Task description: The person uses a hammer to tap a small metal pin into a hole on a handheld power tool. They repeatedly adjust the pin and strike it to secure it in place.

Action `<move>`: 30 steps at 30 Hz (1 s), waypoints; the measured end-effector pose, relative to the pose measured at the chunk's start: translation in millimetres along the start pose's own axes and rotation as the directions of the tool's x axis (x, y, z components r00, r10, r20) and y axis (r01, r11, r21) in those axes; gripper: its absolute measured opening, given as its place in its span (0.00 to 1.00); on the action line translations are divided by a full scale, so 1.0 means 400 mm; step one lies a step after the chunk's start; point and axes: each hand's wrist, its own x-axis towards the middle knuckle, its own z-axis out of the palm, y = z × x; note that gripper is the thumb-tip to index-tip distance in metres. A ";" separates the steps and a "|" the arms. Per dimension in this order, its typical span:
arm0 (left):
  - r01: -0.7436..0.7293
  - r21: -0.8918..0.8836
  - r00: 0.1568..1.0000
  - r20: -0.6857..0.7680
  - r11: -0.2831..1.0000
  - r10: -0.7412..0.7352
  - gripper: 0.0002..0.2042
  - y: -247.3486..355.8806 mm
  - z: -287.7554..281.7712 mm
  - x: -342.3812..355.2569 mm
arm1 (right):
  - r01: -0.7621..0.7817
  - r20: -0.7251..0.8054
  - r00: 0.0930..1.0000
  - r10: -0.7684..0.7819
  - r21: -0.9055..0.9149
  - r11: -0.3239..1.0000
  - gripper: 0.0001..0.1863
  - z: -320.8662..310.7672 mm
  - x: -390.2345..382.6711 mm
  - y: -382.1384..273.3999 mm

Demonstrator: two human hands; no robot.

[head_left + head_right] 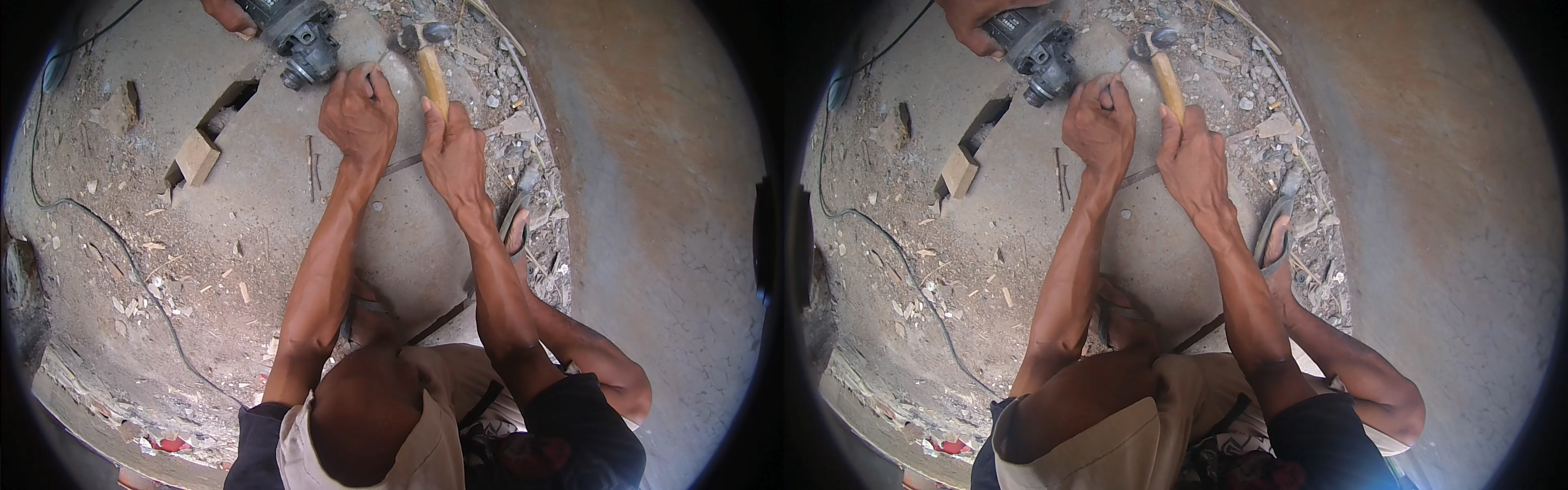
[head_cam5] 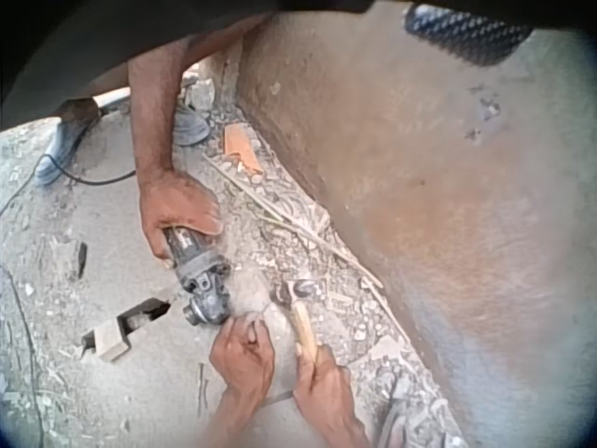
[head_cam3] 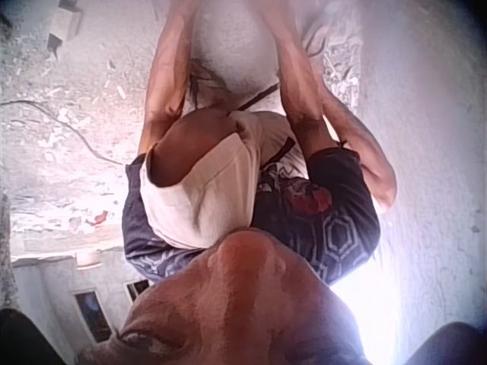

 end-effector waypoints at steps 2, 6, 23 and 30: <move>0.033 -0.004 0.999 0.010 0.999 -0.033 0.02 0.004 -0.001 0.000 | 0.028 -0.012 1.000 -0.028 0.000 1.000 0.19 0.006 -0.001 0.005; 0.119 -0.025 0.993 0.008 0.993 -0.119 0.03 0.006 0.004 -0.001 | 0.077 -0.038 0.996 -0.078 -0.021 0.997 0.19 0.015 -0.002 0.017; 0.211 -0.073 0.977 -0.003 0.975 -0.212 0.04 0.021 -0.002 0.007 | 0.121 -0.138 0.983 -0.118 0.015 0.993 0.19 0.006 -0.022 -0.012; 0.166 -0.057 0.986 0.008 0.984 -0.166 0.04 0.014 0.005 0.006 | 0.042 0.028 0.999 -0.038 -0.157 0.987 0.19 -0.001 0.034 0.015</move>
